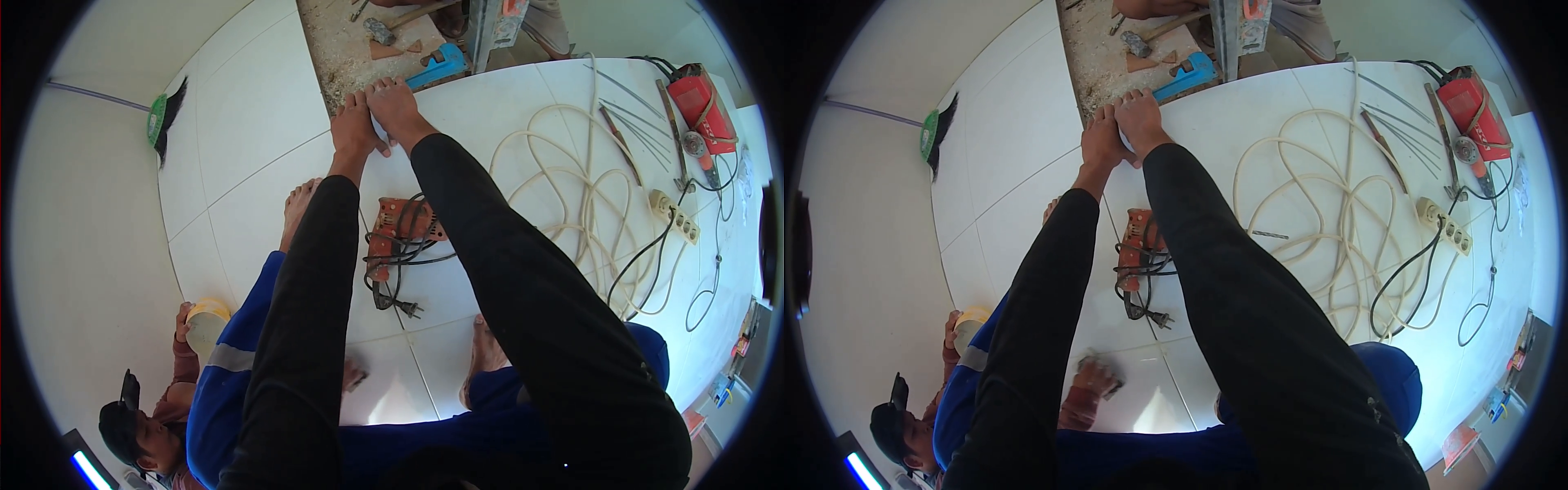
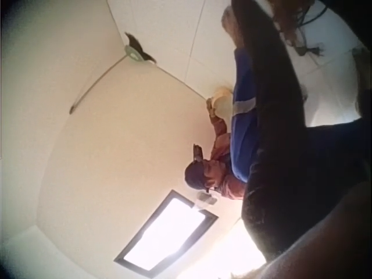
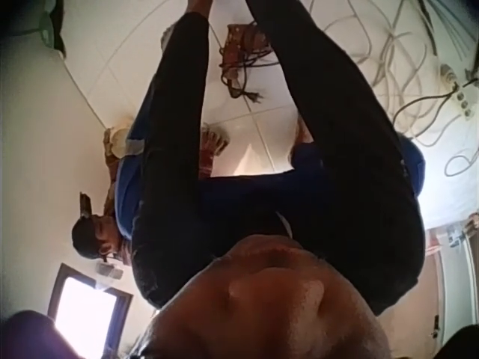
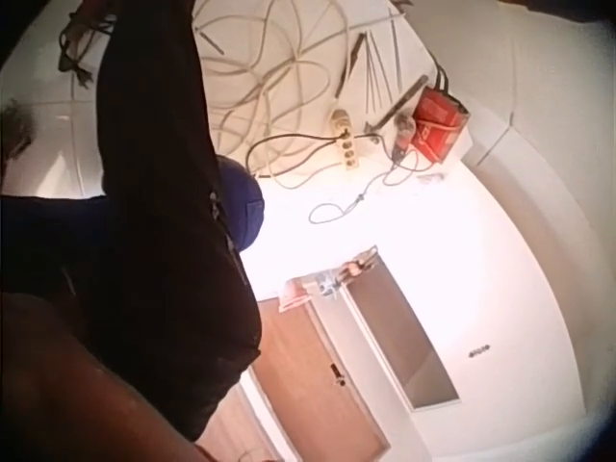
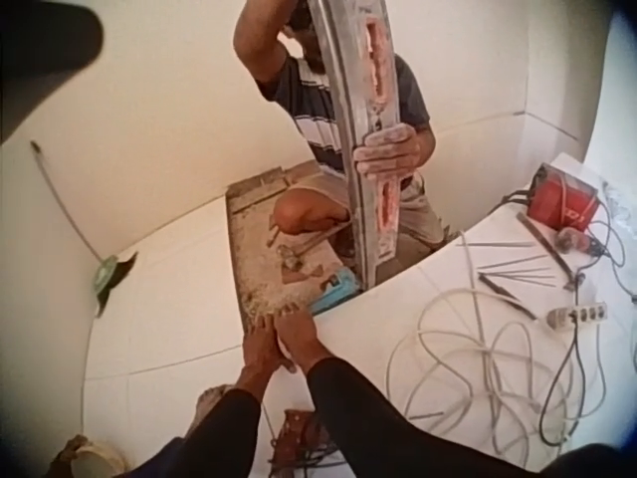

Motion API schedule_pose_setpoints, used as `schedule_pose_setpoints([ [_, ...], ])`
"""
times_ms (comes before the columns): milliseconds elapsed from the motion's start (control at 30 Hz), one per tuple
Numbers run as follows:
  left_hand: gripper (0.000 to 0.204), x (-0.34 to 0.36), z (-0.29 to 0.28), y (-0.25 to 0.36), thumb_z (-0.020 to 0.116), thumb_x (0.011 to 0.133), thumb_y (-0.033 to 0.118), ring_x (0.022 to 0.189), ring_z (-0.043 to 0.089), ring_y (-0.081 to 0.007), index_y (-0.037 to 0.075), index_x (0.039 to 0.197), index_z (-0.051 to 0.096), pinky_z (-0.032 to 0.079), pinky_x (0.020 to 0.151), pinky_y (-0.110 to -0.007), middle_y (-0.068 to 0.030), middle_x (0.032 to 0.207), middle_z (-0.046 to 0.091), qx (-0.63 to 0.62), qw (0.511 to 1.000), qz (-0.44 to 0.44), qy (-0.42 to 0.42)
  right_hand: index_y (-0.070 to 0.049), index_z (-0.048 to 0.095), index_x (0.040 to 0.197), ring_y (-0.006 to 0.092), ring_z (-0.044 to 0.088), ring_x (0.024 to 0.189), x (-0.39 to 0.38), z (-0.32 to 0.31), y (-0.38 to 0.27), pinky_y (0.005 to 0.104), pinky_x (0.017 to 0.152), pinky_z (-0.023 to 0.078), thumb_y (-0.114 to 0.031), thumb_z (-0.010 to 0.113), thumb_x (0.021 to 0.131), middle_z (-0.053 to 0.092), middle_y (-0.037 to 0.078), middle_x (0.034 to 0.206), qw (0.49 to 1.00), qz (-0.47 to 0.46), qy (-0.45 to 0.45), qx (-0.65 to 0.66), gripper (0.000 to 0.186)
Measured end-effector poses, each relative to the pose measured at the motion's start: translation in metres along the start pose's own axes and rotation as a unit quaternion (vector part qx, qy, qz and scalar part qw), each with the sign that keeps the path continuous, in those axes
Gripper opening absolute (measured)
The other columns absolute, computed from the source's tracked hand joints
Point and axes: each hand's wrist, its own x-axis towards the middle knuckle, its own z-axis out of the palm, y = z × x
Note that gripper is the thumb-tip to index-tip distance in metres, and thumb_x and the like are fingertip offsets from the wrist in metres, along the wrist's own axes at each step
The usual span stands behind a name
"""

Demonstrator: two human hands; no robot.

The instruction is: The person reaches down and holds a blue pipe wrench against the floor with both hands, pressing it firmly in place near the edge of the tile.

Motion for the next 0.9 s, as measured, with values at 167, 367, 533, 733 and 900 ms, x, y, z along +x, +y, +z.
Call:
schedule_pose_setpoints([
  [167,0.115,0.0,-0.001,0.001,0.099,0.032,0.019,0.124,0.056,-0.0342,0.009,0.134,0.047,0.048,0.105,-0.04,-0.0109,0.128,0.058,-0.01,1.0,0.0,0.0,-0.007,0.063,0.12,0.0249,0.059,0.125,0.0,-0.002,0.0,0.0424,0.104,0.042,-0.019,0.068,0.088,0.067,0.01,0.125,1.0,0.005,-0.006,0.016,0.035],
  [367,0.114,0.003,0.003,0.001,0.098,0.037,0.019,0.124,0.056,-0.0333,0.009,0.137,0.046,0.048,0.105,-0.041,-0.0109,0.128,0.057,-0.013,1.0,0.014,0.01,-0.011,0.065,0.122,0.0208,0.06,0.123,-0.002,-0.001,0.0,0.0403,0.103,0.04,-0.026,0.071,0.088,0.068,0.005,0.123,1.0,0.015,0.01,-0.011,0.038],
  [533,0.111,0.0,0.006,-0.002,0.098,0.039,0.02,0.123,0.057,-0.0324,0.009,0.137,0.046,0.048,0.104,-0.04,-0.0108,0.128,0.057,-0.008,1.0,0.0,-0.007,-0.011,0.064,0.123,0.0207,0.059,0.123,-0.004,-0.003,-0.004,0.0399,0.103,0.039,-0.028,0.075,0.084,0.068,0.005,0.123,1.0,0.006,0.0,-0.026,0.044],
  [733,0.11,0.004,0.008,0.003,0.1,0.031,0.022,0.121,0.059,-0.0346,0.01,0.127,0.049,0.051,0.098,-0.042,-0.0085,0.128,0.059,-0.014,1.0,0.005,0.016,-0.011,0.063,0.124,0.0207,0.06,0.123,-0.003,0.0,0.003,0.0402,0.102,0.04,-0.029,0.077,0.082,0.068,0.005,0.124,1.0,0.009,0.007,-0.027,0.048],
  [900,0.11,0.001,0.009,-0.006,0.1,0.032,0.022,0.12,0.059,-0.0355,0.009,0.128,0.048,0.051,0.098,-0.042,-0.0092,0.127,0.059,-0.014,1.0,0.005,0.02,-0.011,0.064,0.123,0.0206,0.06,0.123,-0.005,-0.006,-0.004,0.04,0.103,0.04,-0.029,0.076,0.083,0.068,0.005,0.124,0.999,-0.009,-0.008,-0.039,0.046],
])
